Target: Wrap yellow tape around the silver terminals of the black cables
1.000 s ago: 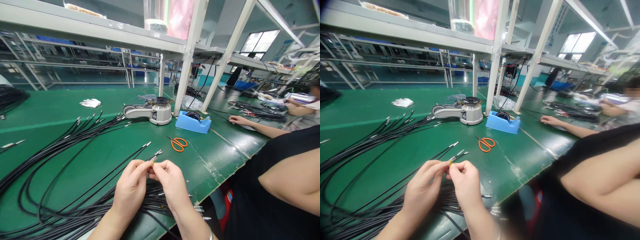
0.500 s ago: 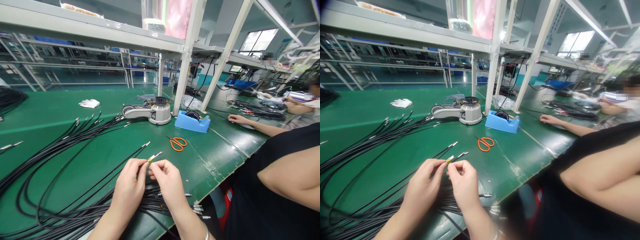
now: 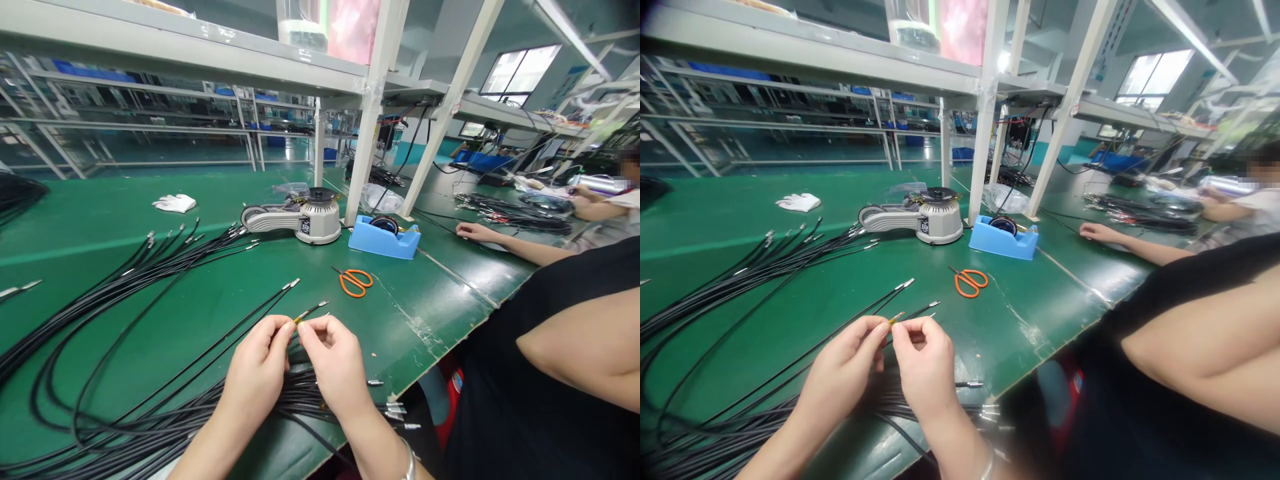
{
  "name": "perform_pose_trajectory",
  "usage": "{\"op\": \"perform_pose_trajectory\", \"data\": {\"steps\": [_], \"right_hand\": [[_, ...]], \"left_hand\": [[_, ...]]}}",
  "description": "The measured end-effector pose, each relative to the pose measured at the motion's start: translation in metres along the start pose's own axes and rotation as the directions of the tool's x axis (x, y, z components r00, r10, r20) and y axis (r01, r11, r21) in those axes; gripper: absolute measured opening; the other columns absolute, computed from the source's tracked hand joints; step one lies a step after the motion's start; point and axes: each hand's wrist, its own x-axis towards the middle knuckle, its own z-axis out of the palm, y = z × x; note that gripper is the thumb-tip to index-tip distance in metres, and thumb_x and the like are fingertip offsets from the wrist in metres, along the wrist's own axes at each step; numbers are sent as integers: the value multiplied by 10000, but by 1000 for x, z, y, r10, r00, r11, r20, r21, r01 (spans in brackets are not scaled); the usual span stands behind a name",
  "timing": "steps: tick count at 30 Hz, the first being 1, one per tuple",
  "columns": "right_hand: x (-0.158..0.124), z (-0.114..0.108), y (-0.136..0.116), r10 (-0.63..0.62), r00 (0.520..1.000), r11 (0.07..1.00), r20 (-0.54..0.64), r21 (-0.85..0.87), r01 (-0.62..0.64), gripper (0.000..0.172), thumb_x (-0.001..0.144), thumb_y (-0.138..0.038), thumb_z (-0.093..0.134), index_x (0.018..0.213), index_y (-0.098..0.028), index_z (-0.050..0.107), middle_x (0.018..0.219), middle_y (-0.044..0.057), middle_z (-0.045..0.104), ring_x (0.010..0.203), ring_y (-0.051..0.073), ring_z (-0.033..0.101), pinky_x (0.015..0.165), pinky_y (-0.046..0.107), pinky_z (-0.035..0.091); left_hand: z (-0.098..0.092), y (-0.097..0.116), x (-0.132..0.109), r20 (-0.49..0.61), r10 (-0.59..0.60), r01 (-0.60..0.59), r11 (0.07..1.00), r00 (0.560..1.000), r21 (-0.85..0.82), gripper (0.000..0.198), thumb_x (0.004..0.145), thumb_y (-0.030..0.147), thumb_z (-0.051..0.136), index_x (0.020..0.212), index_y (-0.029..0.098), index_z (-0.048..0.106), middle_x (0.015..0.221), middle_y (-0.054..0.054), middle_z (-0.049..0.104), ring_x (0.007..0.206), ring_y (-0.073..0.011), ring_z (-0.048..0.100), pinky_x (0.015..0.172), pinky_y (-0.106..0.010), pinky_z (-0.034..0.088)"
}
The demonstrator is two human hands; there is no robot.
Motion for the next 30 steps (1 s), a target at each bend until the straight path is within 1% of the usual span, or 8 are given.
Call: {"op": "perform_pose_trajectory", "data": {"steps": [8,15,18,21,24,27,28,30], "right_hand": [[0,-1,2,-54,999,997,5,-46,54,181,804,-316,597,758,-146,640,740,65,682,686,196,651,659,307,523],[1,-2,4,-78,997,994,9,-75,78,172,811,-312,590,759,-156,640,776,72,695,707,192,652,678,300,518],[2,-5,6,-123,991,987,47,-100,127,154,825,-299,589,772,-165,645,777,57,691,715,175,642,684,278,508],[6,-13,7,-230,964,958,134,-144,249,134,832,-272,599,745,-177,639,769,34,667,716,153,618,692,257,495],[11,-23,2,-337,908,916,248,-135,377,71,815,-264,641,810,-194,652,787,17,642,737,146,607,713,257,495],[14,-30,-7,-410,816,872,407,-86,481,144,801,-280,676,934,-225,671,831,16,647,773,152,613,746,275,499],[14,-31,-9,-431,778,854,458,-71,515,120,810,-278,670,920,-232,683,828,17,655,780,154,615,756,281,496],[14,-31,-13,-467,712,817,524,-52,574,68,836,-263,643,847,-237,704,802,18,672,777,158,617,771,294,489]], "left_hand": [[0,1,2,132,-94,132,940,987,-313,319,798,491,482,704,189,518,589,62,454,468,-103,476,476,-230,404],[-3,4,4,219,-110,201,869,969,-452,329,760,482,549,667,169,504,562,61,453,450,-83,459,468,-212,374],[-8,2,6,300,-89,238,826,950,-511,319,766,459,571,671,159,523,542,62,427,453,-76,426,473,-209,344],[-16,-1,8,453,-48,333,748,890,-575,324,752,438,614,626,157,515,511,72,352,450,-70,363,468,-214,334],[-23,-6,9,609,23,435,678,793,-592,329,728,423,648,598,160,499,491,77,325,430,-58,288,453,-216,329],[-29,-11,9,725,96,509,649,682,-565,312,703,421,660,607,162,514,459,87,302,396,-47,217,420,-220,320],[-30,-12,9,745,108,521,648,658,-555,313,686,424,666,602,160,521,448,90,292,387,-43,198,404,-221,313],[-32,-14,9,751,112,522,652,650,-550,319,650,427,681,584,156,528,435,91,286,376,-38,173,374,-219,289]]}}
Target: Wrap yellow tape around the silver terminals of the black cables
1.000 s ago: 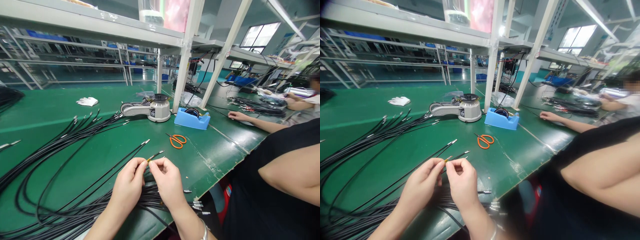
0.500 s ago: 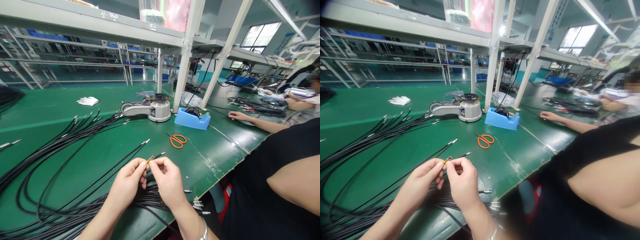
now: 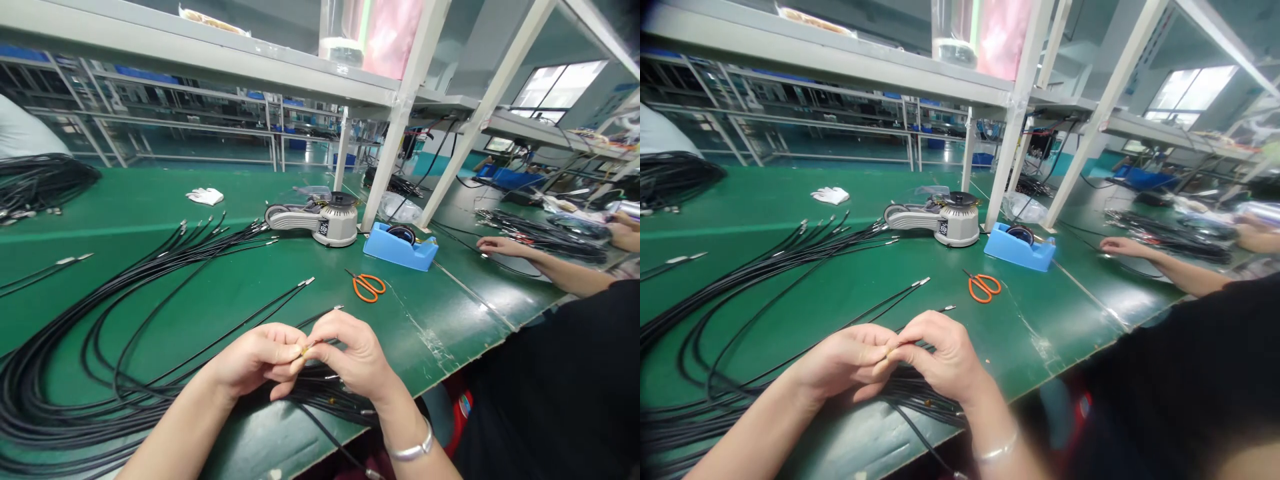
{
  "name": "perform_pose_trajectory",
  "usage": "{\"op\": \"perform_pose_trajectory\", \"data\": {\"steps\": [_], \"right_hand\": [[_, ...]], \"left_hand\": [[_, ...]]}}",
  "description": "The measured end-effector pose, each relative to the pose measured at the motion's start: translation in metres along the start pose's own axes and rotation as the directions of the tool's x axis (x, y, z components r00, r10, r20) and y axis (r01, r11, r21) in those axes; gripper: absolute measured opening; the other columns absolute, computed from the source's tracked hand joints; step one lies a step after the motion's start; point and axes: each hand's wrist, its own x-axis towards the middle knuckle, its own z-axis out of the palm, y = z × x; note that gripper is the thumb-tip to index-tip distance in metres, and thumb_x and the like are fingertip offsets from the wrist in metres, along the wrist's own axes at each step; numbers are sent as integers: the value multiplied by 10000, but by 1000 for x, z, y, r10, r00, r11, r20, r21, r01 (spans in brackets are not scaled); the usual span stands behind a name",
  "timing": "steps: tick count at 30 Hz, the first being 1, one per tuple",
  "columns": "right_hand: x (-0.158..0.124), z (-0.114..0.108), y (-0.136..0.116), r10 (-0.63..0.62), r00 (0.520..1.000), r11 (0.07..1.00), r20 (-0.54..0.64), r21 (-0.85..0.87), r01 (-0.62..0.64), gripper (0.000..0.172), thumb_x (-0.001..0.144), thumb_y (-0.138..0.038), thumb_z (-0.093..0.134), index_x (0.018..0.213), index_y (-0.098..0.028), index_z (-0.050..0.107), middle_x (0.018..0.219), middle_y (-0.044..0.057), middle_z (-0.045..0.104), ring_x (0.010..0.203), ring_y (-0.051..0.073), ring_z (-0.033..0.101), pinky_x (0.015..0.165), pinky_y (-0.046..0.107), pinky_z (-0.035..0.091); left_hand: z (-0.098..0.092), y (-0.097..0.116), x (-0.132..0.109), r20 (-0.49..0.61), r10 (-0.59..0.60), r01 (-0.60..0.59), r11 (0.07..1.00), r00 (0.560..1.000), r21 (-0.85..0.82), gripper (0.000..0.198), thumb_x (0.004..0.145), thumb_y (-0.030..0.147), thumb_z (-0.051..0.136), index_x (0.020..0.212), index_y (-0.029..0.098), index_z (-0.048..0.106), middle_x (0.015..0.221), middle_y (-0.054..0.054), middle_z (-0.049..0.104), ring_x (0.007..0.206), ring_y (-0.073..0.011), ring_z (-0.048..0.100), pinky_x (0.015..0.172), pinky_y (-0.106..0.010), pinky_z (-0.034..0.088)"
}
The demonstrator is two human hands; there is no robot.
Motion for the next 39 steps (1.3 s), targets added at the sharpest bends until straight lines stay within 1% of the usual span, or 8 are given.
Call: {"op": "perform_pose_trajectory", "data": {"steps": [3,6,10,14,24,29,33,39], "right_hand": [[0,-1,1,-4,1000,1000,-27,-11,4,84,845,-243,626,843,-233,709,798,21,683,779,162,617,790,310,482],[-2,-5,5,169,982,983,-83,87,-161,104,822,-260,638,890,-212,701,856,31,672,817,168,621,779,300,489],[-5,-13,9,410,907,896,-96,229,-381,130,781,-308,654,800,-180,673,762,11,656,716,151,605,700,273,493],[-7,-15,7,489,866,857,-103,242,-455,141,751,-300,670,713,-166,649,684,-6,636,646,132,566,651,258,464],[-14,-25,-4,472,879,879,-71,-45,-475,122,773,-272,627,729,-186,701,747,11,699,703,157,610,659,251,461],[-19,-27,5,516,855,856,-44,-5,-517,148,767,-290,620,724,-170,694,701,14,692,658,154,605,629,252,455],[-22,-25,13,557,827,831,-81,63,-553,168,742,-314,636,708,-159,692,669,10,683,628,150,593,609,251,445],[-25,-24,18,541,837,841,-85,53,-539,178,729,-335,647,705,-164,695,697,34,700,656,174,616,644,277,468]], "left_hand": [[1,0,1,-23,32,-32,999,999,15,325,680,443,660,601,155,533,450,90,290,389,-42,180,383,-213,286],[8,0,4,-149,131,-107,982,980,158,296,776,436,603,692,158,545,517,74,359,451,-63,284,456,-204,311],[23,1,7,-308,290,-71,821,906,566,288,849,434,507,726,175,538,565,64,409,526,-92,360,493,-206,302],[30,0,9,-275,358,-66,706,892,705,254,866,423,462,869,195,576,689,36,524,638,-130,468,601,-234,387],[34,-12,20,-189,391,-57,537,901,842,311,867,371,445,645,184,556,634,38,492,632,-132,466,602,-222,380],[32,4,11,-238,303,36,546,923,837,337,873,424,426,887,204,681,810,-20,674,788,-191,596,743,-263,459],[17,10,-13,-386,405,176,465,829,867,388,862,472,434,1075,241,661,1087,-56,676,1010,-234,586,936,-337,425],[12,-20,-19,-220,411,87,320,885,944,296,886,343,446,995,245,704,941,-58,693,922,-206,580,869,-315,440]]}}
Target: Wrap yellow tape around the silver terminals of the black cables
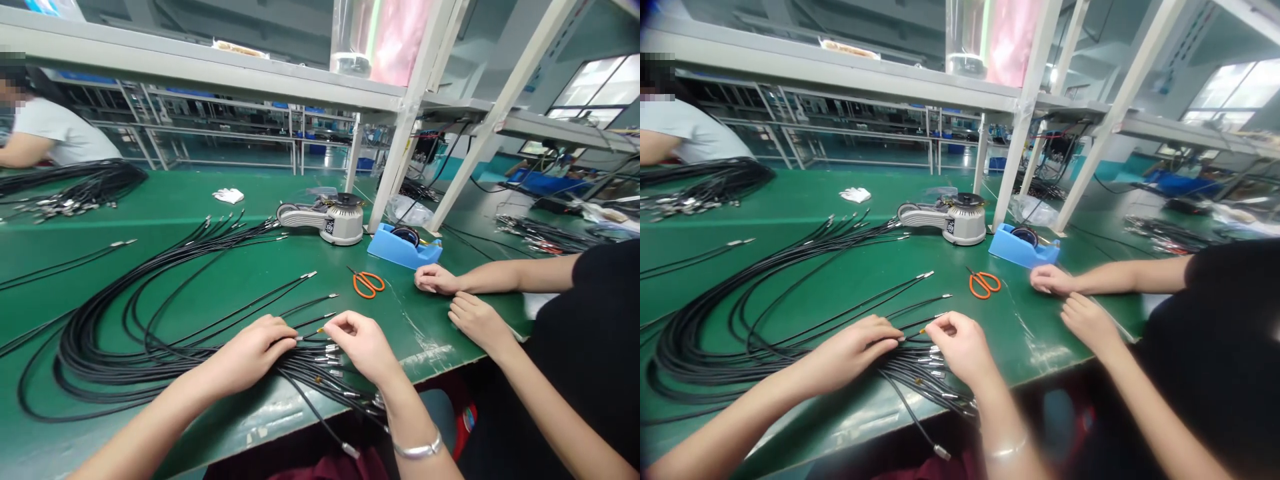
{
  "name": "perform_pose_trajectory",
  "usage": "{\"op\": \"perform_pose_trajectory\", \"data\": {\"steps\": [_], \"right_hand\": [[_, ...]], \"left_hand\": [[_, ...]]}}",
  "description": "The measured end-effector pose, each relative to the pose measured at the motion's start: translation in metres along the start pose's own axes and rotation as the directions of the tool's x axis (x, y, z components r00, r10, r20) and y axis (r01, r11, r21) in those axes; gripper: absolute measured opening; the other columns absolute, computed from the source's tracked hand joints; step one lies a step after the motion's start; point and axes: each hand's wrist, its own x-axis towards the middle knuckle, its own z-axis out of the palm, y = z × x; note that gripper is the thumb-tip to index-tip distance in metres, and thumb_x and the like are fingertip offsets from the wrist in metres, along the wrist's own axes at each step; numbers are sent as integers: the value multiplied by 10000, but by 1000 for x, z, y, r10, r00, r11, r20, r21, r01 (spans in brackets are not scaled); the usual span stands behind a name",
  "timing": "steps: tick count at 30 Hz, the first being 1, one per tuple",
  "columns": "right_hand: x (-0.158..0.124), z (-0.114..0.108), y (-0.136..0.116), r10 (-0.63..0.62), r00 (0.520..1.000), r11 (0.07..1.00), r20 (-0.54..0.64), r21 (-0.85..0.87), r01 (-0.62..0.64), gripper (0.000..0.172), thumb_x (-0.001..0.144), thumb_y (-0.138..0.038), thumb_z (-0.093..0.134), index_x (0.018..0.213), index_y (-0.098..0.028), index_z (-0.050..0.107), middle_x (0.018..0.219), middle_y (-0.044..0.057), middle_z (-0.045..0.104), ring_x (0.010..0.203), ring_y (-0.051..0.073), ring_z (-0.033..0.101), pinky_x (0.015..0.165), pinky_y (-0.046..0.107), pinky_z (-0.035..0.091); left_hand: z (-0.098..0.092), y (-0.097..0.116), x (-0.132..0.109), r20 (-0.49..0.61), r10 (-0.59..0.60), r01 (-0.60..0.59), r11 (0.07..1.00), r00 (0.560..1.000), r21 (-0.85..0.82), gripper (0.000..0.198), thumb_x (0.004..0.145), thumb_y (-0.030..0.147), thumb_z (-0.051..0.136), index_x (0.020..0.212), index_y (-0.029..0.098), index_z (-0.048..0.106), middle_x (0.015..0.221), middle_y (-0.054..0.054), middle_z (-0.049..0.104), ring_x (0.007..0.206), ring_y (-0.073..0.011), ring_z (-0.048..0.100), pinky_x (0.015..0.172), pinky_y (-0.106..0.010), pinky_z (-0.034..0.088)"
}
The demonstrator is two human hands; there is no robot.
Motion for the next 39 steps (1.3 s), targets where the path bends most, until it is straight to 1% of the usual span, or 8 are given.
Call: {"op": "perform_pose_trajectory", "data": {"steps": [3,6,13,18,28,34,37,39], "right_hand": [[-1,-1,2,14,1000,999,-21,-30,-15,188,722,-351,657,690,-168,687,682,32,696,648,176,615,640,279,464],[-4,-2,1,44,999,998,-22,-34,-44,194,736,-351,642,679,-168,673,667,20,678,640,167,600,633,270,445],[-9,-2,-2,48,999,998,-3,39,-47,210,756,-339,608,644,-161,617,597,-10,582,589,140,518,615,268,412],[-8,0,0,41,999,996,-7,82,-40,205,757,-326,613,643,-156,601,607,-13,568,596,133,502,624,267,409],[-8,1,9,25,1000,998,-11,65,-25,197,763,-318,616,648,-160,593,615,-13,570,620,137,507,629,261,410],[-8,0,10,51,999,999,14,15,-51,184,747,-301,619,631,-164,581,611,-21,569,608,132,504,613,248,398],[-9,-3,11,85,995,996,48,-32,-84,164,748,-295,618,651,-163,607,629,-13,593,622,137,526,619,244,408],[-13,-6,9,88,994,990,71,-114,-80,146,755,-286,612,671,-168,631,654,-4,616,643,145,545,624,244,411]], "left_hand": [[12,7,7,6,-11,11,999,1000,-51,277,880,332,452,888,239,714,866,-44,696,861,-198,588,824,-306,444],[15,18,15,-8,-71,70,992,997,-106,229,839,349,505,809,225,696,825,-31,679,811,-191,596,773,-293,446],[19,28,22,56,-142,151,953,988,-261,265,824,379,491,782,183,664,786,-14,673,757,-177,587,721,-268,441],[22,27,24,70,-146,160,947,987,-280,278,819,379,478,770,165,649,727,-1,639,708,-161,557,673,-253,431],[24,31,33,87,-85,100,979,993,-179,272,860,334,430,808,189,653,776,-1,651,734,-156,569,693,-246,430],[32,36,29,43,-34,37,997,998,-68,281,874,278,409,768,173,647,770,-34,620,765,-173,563,737,-273,428],[27,36,29,82,14,-11,999,996,-43,282,885,286,424,765,188,660,772,-23,649,766,-165,580,729,-257,437],[22,32,34,60,38,-37,999,997,-12,272,901,311,422,835,217,668,831,-1,678,788,-147,599,737,-233,448]]}}
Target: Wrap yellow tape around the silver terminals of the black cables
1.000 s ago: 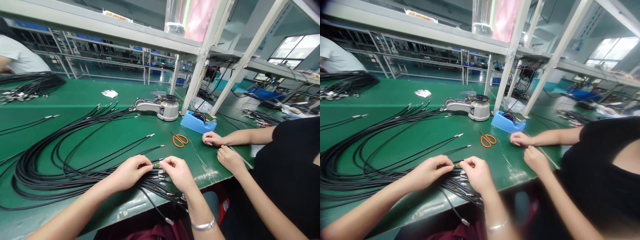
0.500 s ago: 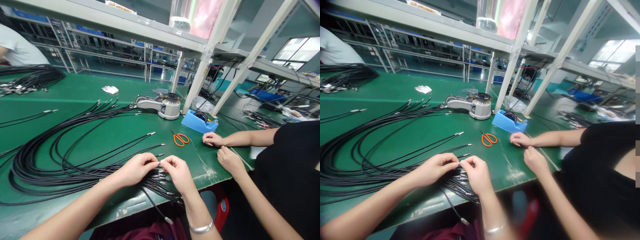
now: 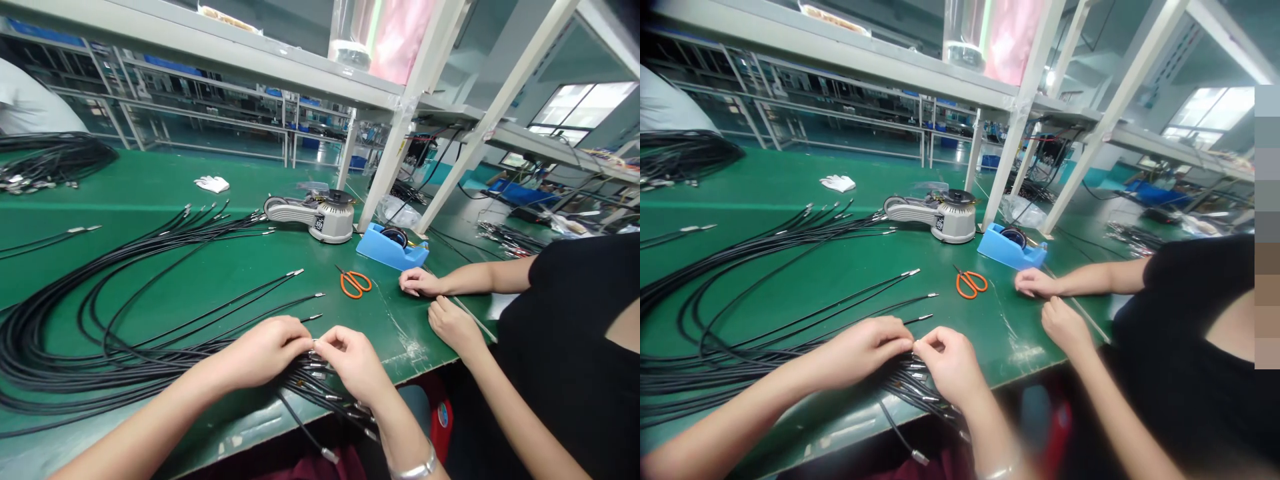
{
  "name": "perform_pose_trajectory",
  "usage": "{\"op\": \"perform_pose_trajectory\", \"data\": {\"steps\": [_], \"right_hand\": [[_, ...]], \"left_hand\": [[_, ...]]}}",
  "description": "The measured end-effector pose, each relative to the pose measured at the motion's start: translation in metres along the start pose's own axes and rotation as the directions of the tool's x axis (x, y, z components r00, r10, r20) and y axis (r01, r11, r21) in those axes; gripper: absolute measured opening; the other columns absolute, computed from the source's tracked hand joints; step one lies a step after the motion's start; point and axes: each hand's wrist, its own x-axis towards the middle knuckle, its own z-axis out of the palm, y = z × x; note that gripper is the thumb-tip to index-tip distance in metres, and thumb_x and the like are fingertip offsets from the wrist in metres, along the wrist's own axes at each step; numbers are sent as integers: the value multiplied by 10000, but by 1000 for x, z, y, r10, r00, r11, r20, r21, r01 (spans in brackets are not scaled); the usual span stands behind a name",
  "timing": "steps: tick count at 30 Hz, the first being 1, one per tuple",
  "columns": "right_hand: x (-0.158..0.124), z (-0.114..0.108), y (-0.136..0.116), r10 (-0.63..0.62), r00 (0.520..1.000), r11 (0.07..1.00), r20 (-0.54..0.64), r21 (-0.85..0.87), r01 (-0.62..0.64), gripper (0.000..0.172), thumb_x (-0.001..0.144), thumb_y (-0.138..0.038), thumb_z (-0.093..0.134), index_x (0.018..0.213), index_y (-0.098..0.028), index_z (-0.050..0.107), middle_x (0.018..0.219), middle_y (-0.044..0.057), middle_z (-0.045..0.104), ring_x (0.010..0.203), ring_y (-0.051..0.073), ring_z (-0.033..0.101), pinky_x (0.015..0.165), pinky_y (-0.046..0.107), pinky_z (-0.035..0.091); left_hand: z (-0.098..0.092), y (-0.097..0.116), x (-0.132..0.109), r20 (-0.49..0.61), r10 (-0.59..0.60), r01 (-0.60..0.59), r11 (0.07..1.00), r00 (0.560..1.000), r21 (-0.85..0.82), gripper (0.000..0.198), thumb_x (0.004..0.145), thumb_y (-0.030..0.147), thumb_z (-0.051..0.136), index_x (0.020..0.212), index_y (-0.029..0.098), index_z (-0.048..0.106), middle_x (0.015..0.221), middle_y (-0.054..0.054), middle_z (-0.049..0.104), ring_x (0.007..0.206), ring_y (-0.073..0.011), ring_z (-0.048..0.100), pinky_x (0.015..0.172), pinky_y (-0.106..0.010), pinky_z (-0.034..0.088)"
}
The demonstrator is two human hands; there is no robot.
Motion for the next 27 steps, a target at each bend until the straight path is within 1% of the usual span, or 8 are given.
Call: {"op": "perform_pose_trajectory", "data": {"steps": [3,5,8,12,19,21,24,27], "right_hand": [[-10,-8,-4,-57,997,980,52,-189,66,96,754,-224,604,701,-189,675,717,3,651,682,152,569,649,250,412],[-14,-15,-6,-78,992,964,102,-247,101,94,745,-199,608,727,-205,700,756,4,670,696,153,581,662,252,416],[-8,-29,-3,-19,999,990,42,-141,25,132,779,-273,595,751,-192,697,754,17,685,701,158,601,648,251,429],[21,-34,1,112,987,990,-115,99,-101,315,819,-432,537,779,-144,659,679,39,668,616,148,603,552,239,418],[47,-14,-9,59,998,978,-22,201,-53,291,734,-423,633,689,-136,624,629,26,643,572,135,589,548,243,438],[46,-13,-11,20,999,979,-28,205,-14,273,750,-414,628,721,-142,629,650,17,642,599,132,588,593,249,452],[45,-14,-9,-59,996,981,-72,180,71,240,780,-386,617,730,-152,626,672,8,634,638,133,588,649,256,460],[47,-14,-6,-74,993,984,-93,153,88,233,793,-371,614,711,-153,619,647,3,625,630,137,585,639,255,457]], "left_hand": [[-1,-9,16,-137,-4,21,993,991,120,233,897,302,438,929,220,653,906,-18,673,857,-167,597,796,-264,450],[4,-16,28,-182,-4,39,981,983,190,160,847,250,507,864,192,655,860,-51,654,861,-210,577,801,-316,444],[16,-21,39,-184,12,31,973,983,229,133,805,175,527,719,178,628,768,-64,624,810,-231,557,751,-337,436],[21,-22,32,-221,32,13,980,975,200,207,887,203,412,790,189,594,757,-46,614,756,-203,560,706,-316,433],[24,-13,17,-334,-30,30,1000,942,-4,175,883,272,456,993,208,577,839,-10,641,778,-151,596,730,-258,464],[22,-10,20,-329,-59,26,994,943,-103,217,869,292,479,1031,219,604,848,-8,654,789,-153,603,742,-258,465],[12,-10,23,-285,-93,42,983,954,-181,205,860,297,470,893,235,662,854,-4,672,820,-161,609,758,-258,452],[-1,-14,20,-148,-213,186,966,966,-179,183,823,319,499,776,209,637,723,12,659,686,-160,597,628,-242,446]]}}
